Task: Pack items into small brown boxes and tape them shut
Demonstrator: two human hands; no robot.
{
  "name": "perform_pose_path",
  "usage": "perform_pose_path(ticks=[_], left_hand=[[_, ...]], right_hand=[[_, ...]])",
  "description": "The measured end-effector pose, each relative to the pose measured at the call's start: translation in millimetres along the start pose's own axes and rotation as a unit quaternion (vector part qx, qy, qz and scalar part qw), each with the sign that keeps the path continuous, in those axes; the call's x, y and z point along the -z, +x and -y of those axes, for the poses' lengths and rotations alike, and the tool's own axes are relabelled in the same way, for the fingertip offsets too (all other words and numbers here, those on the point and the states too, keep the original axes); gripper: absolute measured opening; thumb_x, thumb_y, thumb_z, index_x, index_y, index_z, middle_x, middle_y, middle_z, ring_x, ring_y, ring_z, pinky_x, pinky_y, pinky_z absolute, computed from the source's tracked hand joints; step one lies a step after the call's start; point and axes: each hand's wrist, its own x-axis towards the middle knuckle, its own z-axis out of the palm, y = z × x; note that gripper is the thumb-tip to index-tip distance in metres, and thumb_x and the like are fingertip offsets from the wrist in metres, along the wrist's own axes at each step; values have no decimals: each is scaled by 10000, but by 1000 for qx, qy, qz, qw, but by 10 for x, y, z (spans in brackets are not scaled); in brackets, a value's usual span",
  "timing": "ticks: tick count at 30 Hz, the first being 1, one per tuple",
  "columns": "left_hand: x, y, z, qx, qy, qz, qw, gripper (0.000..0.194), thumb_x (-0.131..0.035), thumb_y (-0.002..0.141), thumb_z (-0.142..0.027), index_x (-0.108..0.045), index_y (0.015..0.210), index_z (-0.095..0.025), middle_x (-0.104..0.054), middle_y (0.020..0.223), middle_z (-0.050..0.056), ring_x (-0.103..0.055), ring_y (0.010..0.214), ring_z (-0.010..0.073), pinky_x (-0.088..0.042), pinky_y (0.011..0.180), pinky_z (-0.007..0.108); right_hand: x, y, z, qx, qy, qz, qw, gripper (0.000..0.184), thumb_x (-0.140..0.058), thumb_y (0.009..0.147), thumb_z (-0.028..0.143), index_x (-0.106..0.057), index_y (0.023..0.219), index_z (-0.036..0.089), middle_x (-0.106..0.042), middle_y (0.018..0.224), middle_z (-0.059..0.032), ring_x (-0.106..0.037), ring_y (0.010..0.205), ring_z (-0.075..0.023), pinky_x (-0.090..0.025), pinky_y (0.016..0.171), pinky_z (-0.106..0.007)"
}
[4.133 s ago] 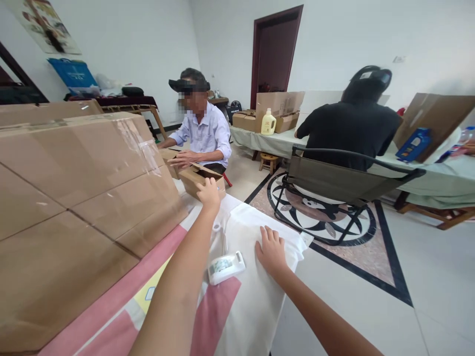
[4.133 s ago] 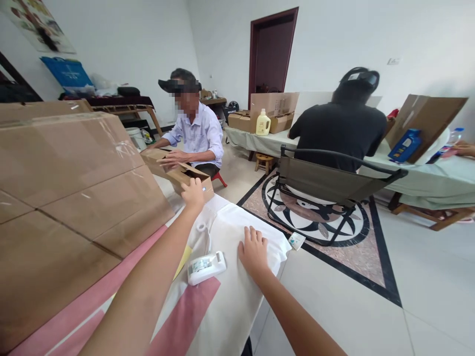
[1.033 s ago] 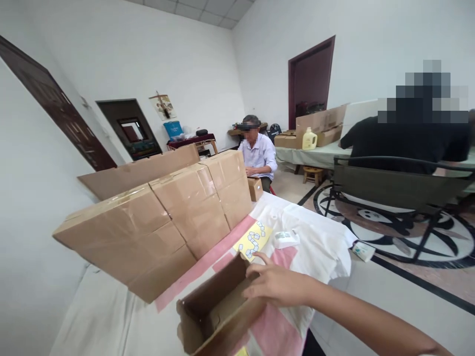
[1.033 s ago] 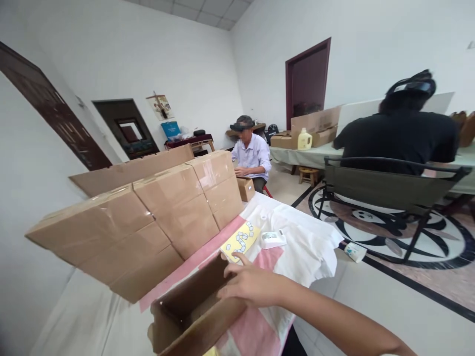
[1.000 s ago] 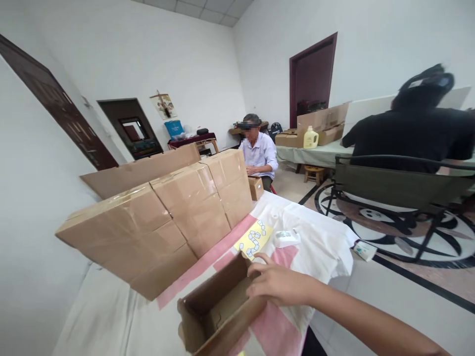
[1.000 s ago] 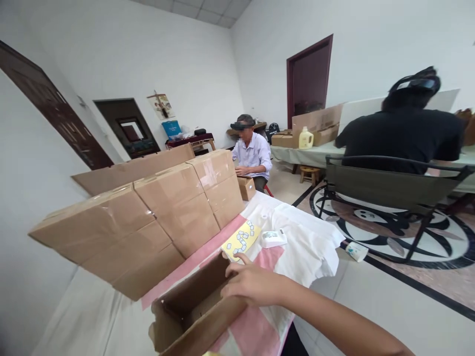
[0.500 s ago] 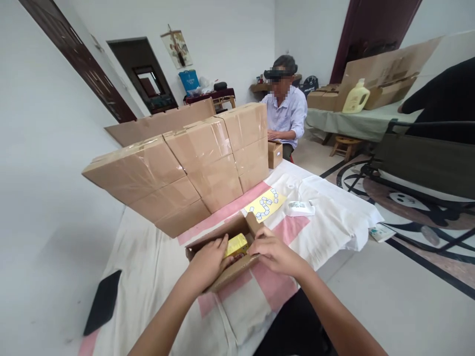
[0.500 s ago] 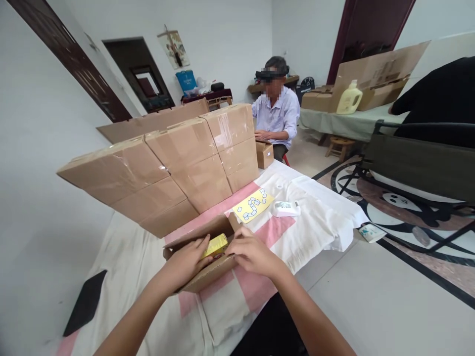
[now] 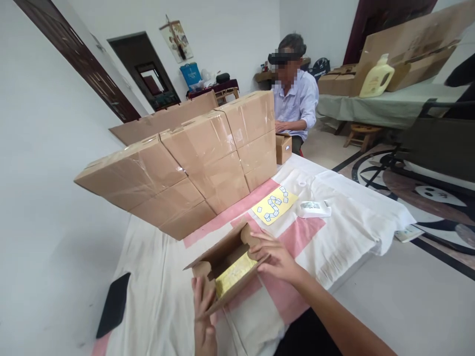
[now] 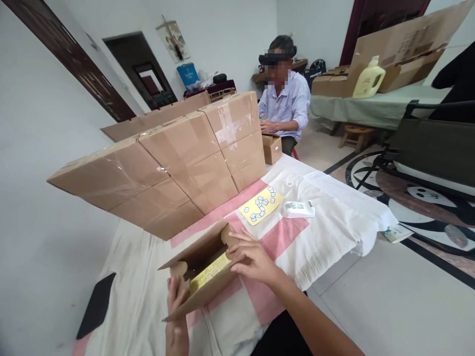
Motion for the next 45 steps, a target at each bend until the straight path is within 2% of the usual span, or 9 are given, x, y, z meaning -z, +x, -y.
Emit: perform_pose_path(ticks=[4, 8, 11, 15, 18, 24, 28, 34, 45], left_hand=[[-43, 47, -24, 81, -66, -49, 993, 659, -395, 980, -631, -365, 1554, -310, -478, 1570, 100, -392, 1484, 325, -320, 1235, 573], [-81, 442, -210, 101, -48, -45, 993, 816, -415, 1016, -462, 150, 1593, -345, 68, 1729, 87, -153, 1581, 275, -294, 1251, 542], [-108, 554, -218, 60, -11, 9, 998, 712, -275, 1050, -373, 197, 1580, -317, -5, 1727, 118, -106, 1589, 227, -238, 1270, 547], [-51, 491, -170, -27, 98, 42, 994, 608, -243, 1041, -276, -54, 1619, -279, -572, 1420, 126, -239, 1549, 214, -265, 1251, 555], [-7, 505, -312, -63, 230, 57, 969, 492, -325, 1031, -345, -412, 1513, -298, -632, 1304, 107, -429, 1419, 290, -294, 1198, 599], [-106, 695, -717, -129, 420, 97, 893, 553, -506, 939, -520, -597, 1406, -238, -586, 1155, 145, -543, 1106, 349, -316, 1121, 671], [-184, 773, -674, -177, 394, 94, 897, 543, -480, 957, -490, -615, 1385, -185, -555, 1340, 190, -496, 1216, 381, -395, 1094, 579], [-153, 764, -638, -166, 363, 105, 911, 544, -499, 953, -516, -583, 1404, -225, -528, 1455, 152, -458, 1333, 372, -395, 1110, 554], [-173, 693, -665, -196, 365, 66, 908, 506, -486, 967, -475, -602, 1380, -207, -559, 1436, 155, -489, 1289, 375, -405, 1060, 557]], right_hand=[[-104, 184, -58, -28, -19, -72, 997, 233, -754, 868, 454, -753, 981, 251, -741, 1044, -80, -652, 1152, -279, -514, 1024, -471], [39, 507, -89, -98, -110, -57, 987, 712, -802, 793, 478, -559, 1427, 263, -543, 1460, -131, -468, 1388, -319, -389, 1157, -535], [63, 678, -159, -56, -110, 3, 992, 404, -726, 876, 451, -682, 1225, 252, -635, 1337, -125, -568, 1262, -292, -441, 1099, -499], [-55, 566, -253, -30, -119, -81, 989, 205, -599, 970, 393, -703, 948, 218, -719, 1043, -110, -629, 1048, -248, -490, 1006, -476], [187, 358, -282, -64, -49, -37, 996, 302, -587, 975, 475, -713, 1043, 209, -708, 1178, -129, -640, 1113, -247, -509, 997, -451], [1842, 136, -301, -287, -252, -133, 915, 363, -427, 1033, 388, -706, 1195, 223, -673, 1314, -110, -597, 1233, -251, -441, 1094, -431], [2514, 182, -373, -427, -306, 53, 849, 252, -562, 944, 230, -737, 1121, 191, -702, 1266, -91, -629, 1174, -238, -452, 1069, -360], [2704, 368, -484, -535, -289, 145, 780, 64, -739, 796, 194, -719, 850, 167, -736, 955, -83, -699, 966, -257, -535, 843, -325], [2514, 520, -465, -655, -251, 141, 698, 352, -824, 706, 348, -665, 894, 96, -704, 830, -118, -743, 608, -273, -537, 491, -295]])
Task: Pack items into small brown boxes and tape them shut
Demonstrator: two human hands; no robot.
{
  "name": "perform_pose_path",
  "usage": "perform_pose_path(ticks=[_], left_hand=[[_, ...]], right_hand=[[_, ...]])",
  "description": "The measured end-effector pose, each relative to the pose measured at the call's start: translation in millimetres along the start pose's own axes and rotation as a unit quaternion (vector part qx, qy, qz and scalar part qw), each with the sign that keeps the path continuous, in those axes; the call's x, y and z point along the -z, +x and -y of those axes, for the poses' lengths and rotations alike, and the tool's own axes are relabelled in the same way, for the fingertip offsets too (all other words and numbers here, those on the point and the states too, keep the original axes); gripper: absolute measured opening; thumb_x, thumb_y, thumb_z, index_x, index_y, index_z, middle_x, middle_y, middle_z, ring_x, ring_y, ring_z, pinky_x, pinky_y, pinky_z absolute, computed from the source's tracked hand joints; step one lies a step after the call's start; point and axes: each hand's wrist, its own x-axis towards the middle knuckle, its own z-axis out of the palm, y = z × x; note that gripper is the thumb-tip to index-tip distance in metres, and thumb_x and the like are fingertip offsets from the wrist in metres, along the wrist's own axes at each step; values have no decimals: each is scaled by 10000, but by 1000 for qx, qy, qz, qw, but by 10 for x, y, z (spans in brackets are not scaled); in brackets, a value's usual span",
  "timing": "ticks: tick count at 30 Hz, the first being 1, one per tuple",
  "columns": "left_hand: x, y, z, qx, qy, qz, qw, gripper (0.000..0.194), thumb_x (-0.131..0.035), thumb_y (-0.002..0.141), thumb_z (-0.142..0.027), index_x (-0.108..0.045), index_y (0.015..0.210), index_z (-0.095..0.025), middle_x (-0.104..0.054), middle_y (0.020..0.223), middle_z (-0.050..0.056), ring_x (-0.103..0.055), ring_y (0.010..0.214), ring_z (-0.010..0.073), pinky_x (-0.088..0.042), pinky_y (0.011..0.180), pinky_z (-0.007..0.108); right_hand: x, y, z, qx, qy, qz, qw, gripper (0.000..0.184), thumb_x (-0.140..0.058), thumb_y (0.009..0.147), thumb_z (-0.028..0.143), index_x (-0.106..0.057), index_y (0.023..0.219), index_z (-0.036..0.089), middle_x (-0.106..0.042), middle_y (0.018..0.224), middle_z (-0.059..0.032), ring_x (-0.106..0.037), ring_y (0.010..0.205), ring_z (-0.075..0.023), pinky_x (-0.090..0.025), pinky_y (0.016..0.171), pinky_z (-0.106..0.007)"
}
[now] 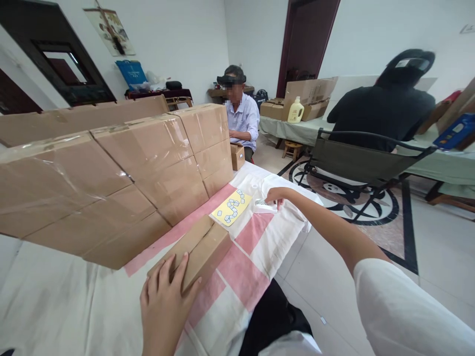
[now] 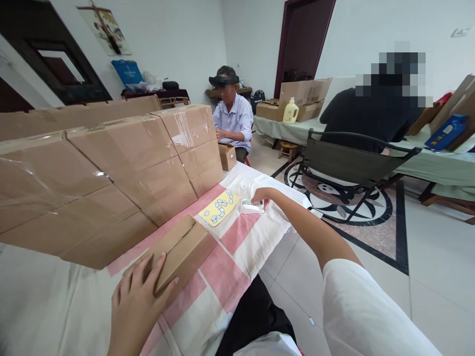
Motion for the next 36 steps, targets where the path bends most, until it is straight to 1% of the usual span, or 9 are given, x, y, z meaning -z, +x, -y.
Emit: perform_pose_path(ticks=[2, 6, 14, 18, 22, 25, 28, 33, 36], left_hand=[[1, 4, -13, 14, 2, 7, 1000, 501, -482, 963, -478, -601, 1376, -219, -558, 1444, 145, -491, 1294, 369, -397, 1069, 553], [2, -3, -32, 30, 2, 16, 999, 519, -484, 955, -510, -587, 1379, -229, -564, 1444, 141, -502, 1285, 374, -408, 1045, 562], [-41, -33, -35, 28, 14, -12, 999, 539, -500, 946, -520, -540, 1405, -242, -568, 1442, 148, -514, 1298, 384, -420, 1039, 569], [-51, -28, -15, 19, 15, -23, 999, 543, -488, 947, -521, -526, 1409, -238, -561, 1441, 163, -522, 1296, 395, -432, 1022, 568], [-94, -32, 33, 6, 23, -23, 999, 591, -498, 928, -555, -498, 1432, -246, -562, 1435, 170, -532, 1287, 408, -466, 966, 553], [-104, -35, 27, 10, 24, -21, 999, 622, -494, 923, -568, -447, 1472, -279, -552, 1452, 159, -543, 1273, 405, -473, 959, 545], [-69, -31, -32, 30, 11, -21, 999, 602, -449, 938, -564, -471, 1458, -261, -536, 1467, 165, -539, 1275, 412, -458, 991, 560], [-24, -25, -108, 40, 4, -20, 999, 602, -420, 949, -576, -515, 1433, -231, -547, 1455, 173, -532, 1288, 412, -449, 1001, 556], [-35, -28, -128, 57, -4, -27, 998, 583, -405, 966, -563, -523, 1430, -230, -541, 1468, 161, -514, 1325, 392, -422, 1046, 548]], right_hand=[[-30, -36, -29, -2, 22, -22, 1000, 361, -815, 730, 365, -656, 899, 89, -703, 810, -122, -745, 613, -278, -571, 528, -319], [-56, -109, -204, 20, 87, -53, 995, 344, -788, 791, 392, -635, 889, 100, -706, 832, -113, -753, 640, -248, -599, 607, -302], [-110, -133, -576, 79, 242, -56, 965, 485, -709, 874, 561, -595, 1011, 109, -711, 979, -142, -762, 752, -233, -642, 666, -299], [-172, -188, -656, 109, 264, -64, 956, 513, -637, 917, 623, -597, 1014, 121, -715, 1015, -153, -754, 821, -200, -641, 706, -275], [-207, -237, -615, 100, 220, -74, 968, 626, -524, 908, 755, -578, 992, 137, -723, 944, -143, -732, 664, -200, -597, 561, -289], [-208, -254, -520, 96, 158, -101, 978, 676, -564, 836, 816, -566, 1009, 163, -726, 866, -98, -664, 521, -158, -518, 491, -258], [-217, -273, -405, 97, 100, -121, 983, 698, -571, 812, 836, -576, 1024, 171, -728, 786, -80, -613, 462, -140, -470, 484, -252], [-262, -354, -239, 99, 3, -121, 988, 668, -607, 871, 714, -570, 1270, 179, -746, 743, -66, -648, 511, -166, -480, 560, -260], [-343, -424, -181, 108, -54, -171, 978, 599, -614, 898, 609, -583, 1327, 191, -770, 887, -101, -718, 693, -222, -509, 687, -300]])
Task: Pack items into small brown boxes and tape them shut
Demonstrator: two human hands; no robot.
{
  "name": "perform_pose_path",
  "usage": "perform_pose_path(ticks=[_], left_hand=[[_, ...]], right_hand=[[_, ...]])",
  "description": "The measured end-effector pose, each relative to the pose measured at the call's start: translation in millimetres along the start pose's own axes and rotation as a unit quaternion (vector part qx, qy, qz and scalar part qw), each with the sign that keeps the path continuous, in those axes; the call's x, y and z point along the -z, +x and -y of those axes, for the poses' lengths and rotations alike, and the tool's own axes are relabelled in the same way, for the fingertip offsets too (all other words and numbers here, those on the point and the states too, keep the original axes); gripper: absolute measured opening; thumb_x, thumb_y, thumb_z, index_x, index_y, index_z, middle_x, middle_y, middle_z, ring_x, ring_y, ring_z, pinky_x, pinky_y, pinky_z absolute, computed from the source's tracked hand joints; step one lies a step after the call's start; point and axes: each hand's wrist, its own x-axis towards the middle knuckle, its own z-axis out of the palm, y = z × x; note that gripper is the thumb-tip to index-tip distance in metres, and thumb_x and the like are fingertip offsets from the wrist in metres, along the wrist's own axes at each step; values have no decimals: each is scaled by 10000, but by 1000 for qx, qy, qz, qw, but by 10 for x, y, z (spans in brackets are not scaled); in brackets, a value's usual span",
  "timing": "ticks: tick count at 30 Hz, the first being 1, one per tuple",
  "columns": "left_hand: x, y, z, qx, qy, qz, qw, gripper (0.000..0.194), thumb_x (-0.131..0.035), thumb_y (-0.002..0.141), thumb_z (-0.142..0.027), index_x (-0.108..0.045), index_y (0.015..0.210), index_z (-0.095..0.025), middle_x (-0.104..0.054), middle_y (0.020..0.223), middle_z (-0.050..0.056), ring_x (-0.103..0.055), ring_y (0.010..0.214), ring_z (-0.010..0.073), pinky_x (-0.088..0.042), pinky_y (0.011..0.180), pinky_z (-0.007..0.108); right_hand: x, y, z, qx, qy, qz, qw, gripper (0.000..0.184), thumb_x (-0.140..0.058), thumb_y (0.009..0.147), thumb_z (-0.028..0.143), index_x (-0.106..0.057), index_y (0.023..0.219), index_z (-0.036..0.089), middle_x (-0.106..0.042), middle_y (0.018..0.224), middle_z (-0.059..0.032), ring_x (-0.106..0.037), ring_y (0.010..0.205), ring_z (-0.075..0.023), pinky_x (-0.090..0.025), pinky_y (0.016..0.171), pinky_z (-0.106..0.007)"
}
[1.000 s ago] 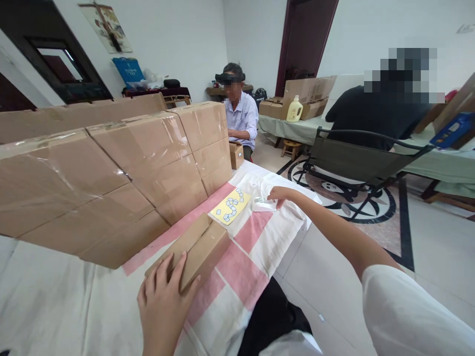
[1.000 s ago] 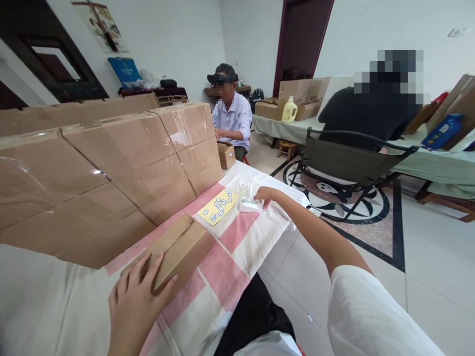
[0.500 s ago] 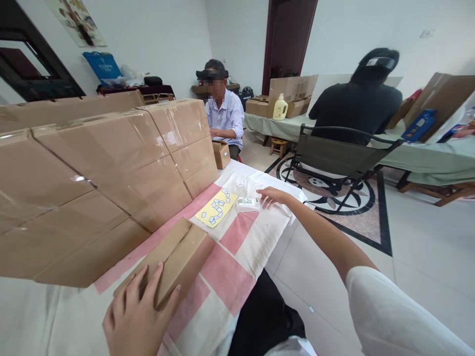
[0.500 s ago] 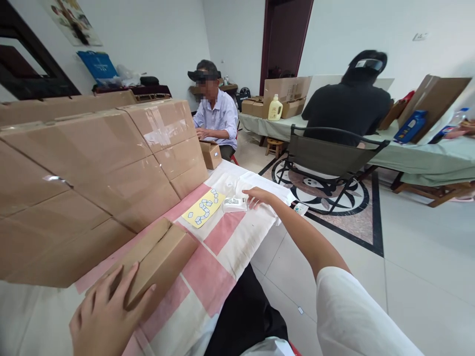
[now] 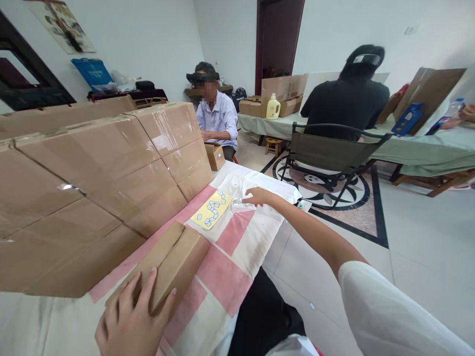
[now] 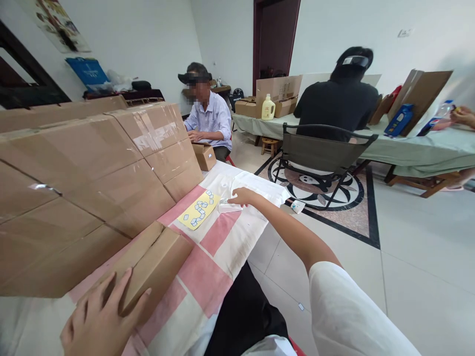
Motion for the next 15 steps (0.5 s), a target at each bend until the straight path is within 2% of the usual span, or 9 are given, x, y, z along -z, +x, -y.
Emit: perform_pose_path(ticks=[3, 5, 9, 12, 15], left_hand=[[-6, -10, -25, 22, -4, -6, 1000, 561, -389, 975, -558, -544, 1411, -241, -545, 1471, 142, -499, 1356, 366, -403, 1080, 530], [0, -17, -39, 22, -1, -6, 1000, 565, -401, 967, -571, -553, 1405, -247, -551, 1467, 136, -499, 1358, 364, -404, 1084, 524], [25, -25, -56, 18, 3, -8, 1000, 577, -412, 967, -571, -559, 1410, -233, -557, 1467, 146, -509, 1349, 376, -413, 1074, 523], [38, -21, -56, 26, 0, -8, 1000, 604, -383, 963, -599, -574, 1399, -226, -566, 1456, 147, -521, 1334, 389, -409, 1077, 546], [35, -18, -35, 24, -1, -4, 1000, 634, -388, 945, -637, -583, 1392, -232, -574, 1451, 143, -540, 1310, 395, -419, 1066, 555]], right_hand=[[-134, -103, 64, 14, -56, -84, 995, 476, -524, 957, 507, -617, 1305, 197, -729, 1150, -169, -708, 1014, -325, -492, 840, -380], [-255, -169, 94, 25, -78, -118, 990, 446, -520, 953, 446, -615, 1318, 209, -713, 1186, -174, -676, 1094, -357, -475, 868, -403], [-461, -250, 108, 44, -79, -140, 986, 400, -599, 894, 377, -653, 1263, 233, -743, 1072, -131, -689, 1011, -325, -462, 799, -353], [-526, -277, 68, 43, -50, -157, 985, 221, -560, 912, 307, -723, 1030, 216, -752, 970, -95, -686, 931, -263, -433, 735, -301], [-522, -275, -15, 42, -12, -181, 983, 157, -554, 902, 251, -700, 866, 205, -745, 929, -57, -666, 872, -202, -408, 703, -265]])
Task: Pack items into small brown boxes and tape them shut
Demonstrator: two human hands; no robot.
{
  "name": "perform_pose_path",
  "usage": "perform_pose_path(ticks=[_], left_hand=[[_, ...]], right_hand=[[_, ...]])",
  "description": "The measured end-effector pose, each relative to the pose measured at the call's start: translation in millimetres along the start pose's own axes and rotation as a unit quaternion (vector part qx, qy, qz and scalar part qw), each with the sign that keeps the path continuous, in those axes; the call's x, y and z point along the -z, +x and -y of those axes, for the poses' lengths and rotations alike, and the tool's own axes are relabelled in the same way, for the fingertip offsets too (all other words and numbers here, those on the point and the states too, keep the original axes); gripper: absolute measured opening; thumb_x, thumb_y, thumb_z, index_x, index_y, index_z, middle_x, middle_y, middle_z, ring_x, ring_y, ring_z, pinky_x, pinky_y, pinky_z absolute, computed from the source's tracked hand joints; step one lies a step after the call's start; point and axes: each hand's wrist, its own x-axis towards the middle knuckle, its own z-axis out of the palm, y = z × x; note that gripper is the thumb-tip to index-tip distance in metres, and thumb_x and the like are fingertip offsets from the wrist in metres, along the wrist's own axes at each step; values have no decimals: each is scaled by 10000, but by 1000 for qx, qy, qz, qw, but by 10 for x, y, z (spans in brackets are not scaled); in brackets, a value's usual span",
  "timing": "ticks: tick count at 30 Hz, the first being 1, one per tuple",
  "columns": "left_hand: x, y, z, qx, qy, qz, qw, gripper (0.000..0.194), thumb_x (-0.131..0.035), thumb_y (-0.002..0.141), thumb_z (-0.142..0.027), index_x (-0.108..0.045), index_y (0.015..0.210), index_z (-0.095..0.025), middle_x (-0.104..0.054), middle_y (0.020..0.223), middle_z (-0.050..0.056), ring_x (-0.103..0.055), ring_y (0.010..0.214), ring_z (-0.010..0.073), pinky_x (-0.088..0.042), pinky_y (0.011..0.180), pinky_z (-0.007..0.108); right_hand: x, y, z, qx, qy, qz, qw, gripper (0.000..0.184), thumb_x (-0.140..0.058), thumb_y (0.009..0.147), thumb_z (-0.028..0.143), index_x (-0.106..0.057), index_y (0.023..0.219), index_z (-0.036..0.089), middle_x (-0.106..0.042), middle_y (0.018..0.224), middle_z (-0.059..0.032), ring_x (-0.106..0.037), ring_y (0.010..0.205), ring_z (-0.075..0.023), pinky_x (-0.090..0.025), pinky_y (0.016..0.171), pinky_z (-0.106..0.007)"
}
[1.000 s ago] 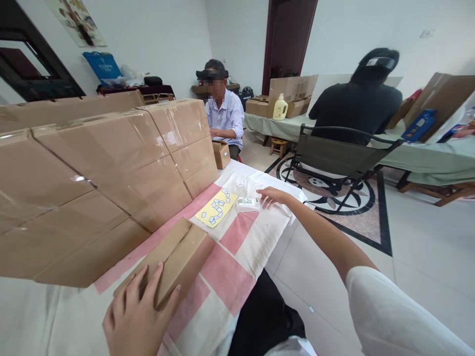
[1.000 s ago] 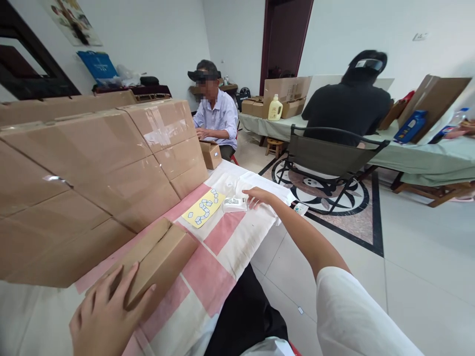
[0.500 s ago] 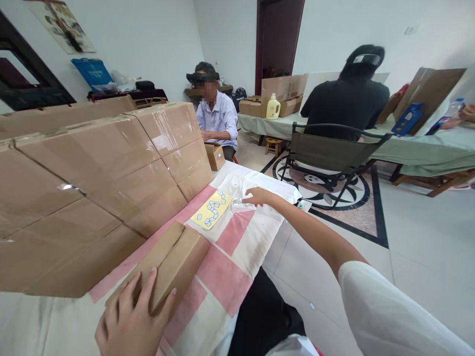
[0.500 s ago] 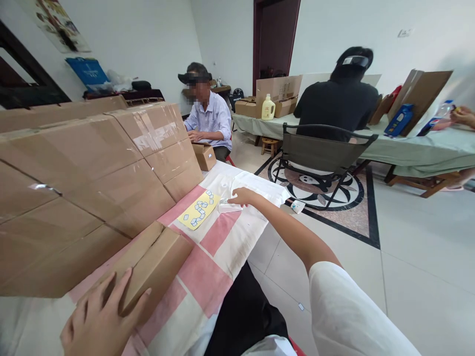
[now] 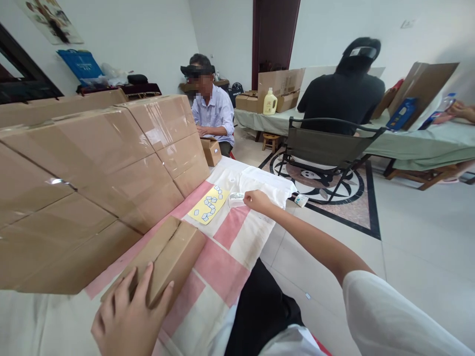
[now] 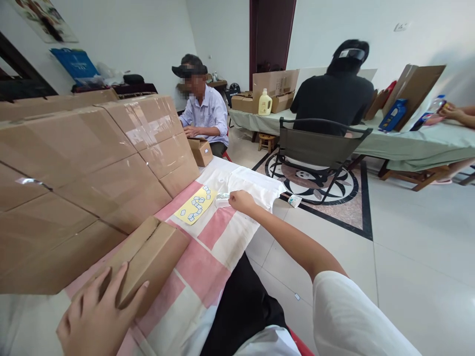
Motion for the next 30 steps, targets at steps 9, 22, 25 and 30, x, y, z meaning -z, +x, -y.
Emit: perform_pose_path(ticks=[9, 22, 25, 30], left_hand=[[-43, -25, 86, -9, -15, -16, 1000, 615, -445, 950, -617, -546, 1432, -249, -560, 1475, 143, -522, 1344, 404, -426, 1065, 546], [-136, -120, 101, -72, 35, -79, 994, 883, -660, 869, -591, -229, 1602, -353, -591, 1448, 139, -585, 1275, 405, -460, 1012, 563], [-133, -138, 41, -81, 30, -95, 992, 918, -689, 850, -595, -215, 1603, -367, -622, 1411, 139, -608, 1245, 404, -472, 991, 579], [-142, -190, 39, -64, 15, -78, 995, 917, -702, 830, -621, -232, 1590, -411, -622, 1412, 123, -595, 1252, 400, -450, 1001, 609]], right_hand=[[31, 84, -279, -29, 38, -64, 997, 142, -536, 868, 186, -634, 970, 173, -681, 826, -29, -610, 762, -167, -393, 649, -250], [-121, 21, 180, -25, -53, -7, 998, 424, -601, 899, 283, -600, 1318, 216, -714, 1086, -118, -654, 961, -273, -411, 713, -302], [-163, 80, 169, -50, -30, -33, 998, 191, -537, 922, 240, -665, 1057, 197, -716, 955, -103, -644, 879, -249, -386, 685, -294], [-144, 113, 36, -70, 43, -73, 994, 89, -560, 815, 137, -589, 869, 203, -670, 833, -52, -592, 768, -201, -341, 642, -275]])
